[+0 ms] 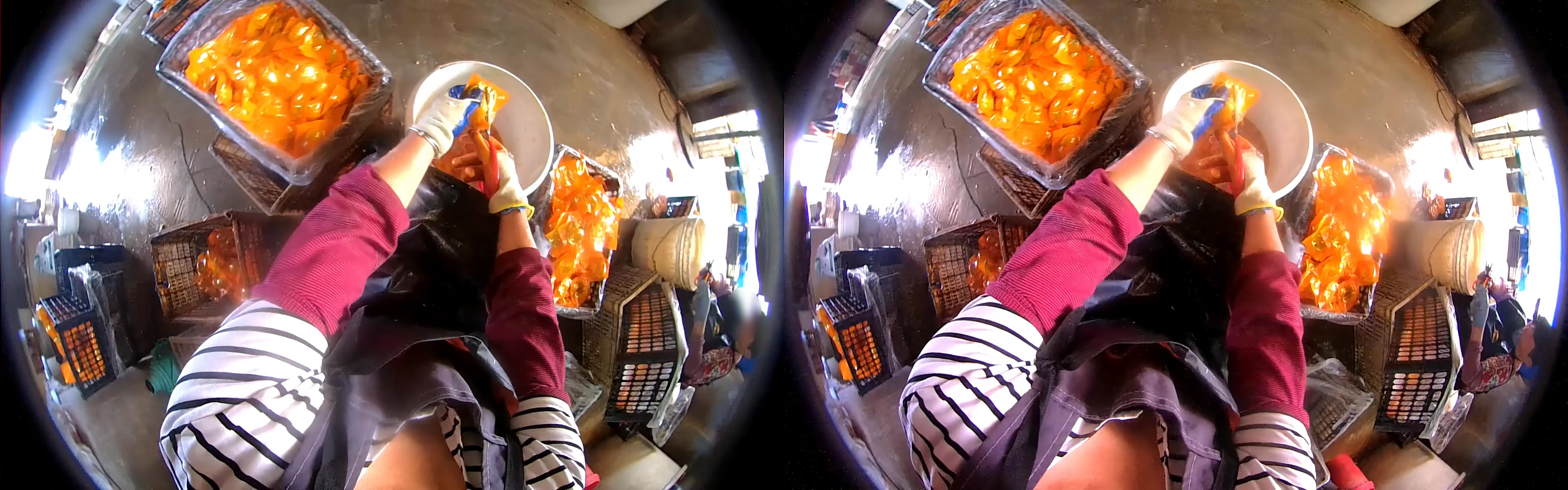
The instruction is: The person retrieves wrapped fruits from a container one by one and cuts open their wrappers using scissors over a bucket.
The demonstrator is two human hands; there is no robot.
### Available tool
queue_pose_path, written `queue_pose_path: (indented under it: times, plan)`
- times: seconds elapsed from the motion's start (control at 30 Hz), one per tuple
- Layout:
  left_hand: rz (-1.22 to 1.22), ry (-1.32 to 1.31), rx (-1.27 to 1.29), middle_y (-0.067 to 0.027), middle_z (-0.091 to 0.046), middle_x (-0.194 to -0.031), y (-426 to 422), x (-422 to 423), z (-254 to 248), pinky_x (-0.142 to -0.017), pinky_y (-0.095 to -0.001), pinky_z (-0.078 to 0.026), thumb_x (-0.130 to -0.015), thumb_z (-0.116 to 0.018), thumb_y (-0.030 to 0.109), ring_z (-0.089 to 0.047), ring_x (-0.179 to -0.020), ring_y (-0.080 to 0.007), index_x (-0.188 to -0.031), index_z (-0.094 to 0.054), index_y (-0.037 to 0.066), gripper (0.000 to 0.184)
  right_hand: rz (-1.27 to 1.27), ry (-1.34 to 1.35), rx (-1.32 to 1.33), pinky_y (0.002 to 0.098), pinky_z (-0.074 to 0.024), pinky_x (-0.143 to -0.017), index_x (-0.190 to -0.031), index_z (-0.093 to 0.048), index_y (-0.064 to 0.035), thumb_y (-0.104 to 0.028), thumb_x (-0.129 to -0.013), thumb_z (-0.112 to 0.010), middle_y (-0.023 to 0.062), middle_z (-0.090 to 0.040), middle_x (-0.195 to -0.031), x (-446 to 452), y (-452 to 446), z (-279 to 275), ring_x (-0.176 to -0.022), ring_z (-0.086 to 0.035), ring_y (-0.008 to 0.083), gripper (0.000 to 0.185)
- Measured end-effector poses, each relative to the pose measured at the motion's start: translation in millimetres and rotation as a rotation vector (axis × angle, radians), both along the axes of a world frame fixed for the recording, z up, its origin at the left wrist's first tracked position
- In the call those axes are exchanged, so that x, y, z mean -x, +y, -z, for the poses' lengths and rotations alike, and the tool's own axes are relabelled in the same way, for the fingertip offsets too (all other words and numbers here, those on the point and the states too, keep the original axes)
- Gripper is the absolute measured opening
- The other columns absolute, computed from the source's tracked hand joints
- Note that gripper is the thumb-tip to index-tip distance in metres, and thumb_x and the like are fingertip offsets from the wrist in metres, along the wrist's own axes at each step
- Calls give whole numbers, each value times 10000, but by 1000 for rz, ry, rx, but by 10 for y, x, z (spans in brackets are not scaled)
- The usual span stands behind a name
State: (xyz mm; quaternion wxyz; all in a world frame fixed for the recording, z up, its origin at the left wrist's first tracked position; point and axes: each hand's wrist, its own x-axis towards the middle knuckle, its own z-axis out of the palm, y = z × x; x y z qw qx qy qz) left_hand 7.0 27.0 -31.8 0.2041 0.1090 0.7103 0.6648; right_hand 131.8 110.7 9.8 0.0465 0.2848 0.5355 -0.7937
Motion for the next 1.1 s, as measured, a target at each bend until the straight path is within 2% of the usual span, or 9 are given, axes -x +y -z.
queue_pose_path:
  times: [0.1,0.13,0.27,0.4,0.53,0.77,0.97,1.03,1.1]
  plan:
    - [7,-226,-369,-59,-635,-954,-416,27,-361,-708,-241,-487,-834,-624,194,-603,-833,-132,-1072,-608,61,273,30,46,293,248,-385,-371,-1027,-546,-66,-314,-910,-478,115,-613,-716,34,56,58,-423,-488,161,283]
    - [5,228,-48,-65,-634,-950,-671,156,-348,-727,-253,-487,-834,-614,182,-604,-844,-142,-1062,-605,77,251,11,100,514,234,-353,-357,-1038,-537,-67,-308,-914,-462,88,-581,-677,68,181,245,-412,-446,145,281]
    - [-329,441,372,-127,-636,-863,-1811,328,-214,-703,-343,-456,-812,-604,335,-601,-797,-251,-967,-600,54,321,297,284,-79,276,-371,-378,-1132,-514,-44,-439,-876,-488,59,-571,-831,-223,219,-182,-511,-453,140,471]
    - [-376,411,739,-188,-639,-941,-2729,391,142,-715,-379,-471,-777,-599,498,-620,-839,-278,-1100,-564,34,566,15,1021,482,440,-330,-1026,-1149,-519,37,-489,-794,-561,129,-525,-1232,-196,919,381,-1109,-515,264,636]
    - [-65,133,1111,-191,-620,-1055,-2661,242,204,-806,-376,-445,-744,-594,572,-585,-959,-333,-1122,-567,38,655,22,876,636,454,-331,-1035,-1191,-494,63,-449,-797,-581,153,-499,-1276,-303,928,425,-1164,-491,281,652]
    - [-71,53,993,-146,-598,-1130,-2522,270,301,-855,-389,-434,-769,-572,500,-572,-1001,-325,-1152,-590,154,516,268,583,366,416,-375,-1007,-1157,-504,51,-356,-864,-542,142,-541,-1220,-182,476,250,-1129,-514,263,503]
    - [-258,-307,545,-123,-645,-799,-2517,293,169,-662,-341,-460,-805,-571,500,-614,-703,-230,-855,-659,104,409,324,352,269,398,-412,-971,-1150,-510,-1,-357,-896,-502,155,-543,-1206,-91,281,150,-1103,-530,277,438]
    - [-179,392,807,-114,-638,-775,-2666,431,240,-598,-316,-457,-823,-585,463,-610,-691,-175,-864,-653,68,403,319,312,155,390,-428,-955,-1143,-508,-11,-362,-897,-500,176,-540,-1199,-119,245,118,-1094,-535,288,428]
    - [-526,-340,-482,-104,-624,-989,-2643,534,153,-722,-296,-534,-811,-665,140,-627,-876,-229,-1018,-602,6,255,288,327,139,372,-469,-881,-1143,-499,-19,-362,-902,-489,203,-545,-1180,-117,326,280,-1046,-563,303,419]
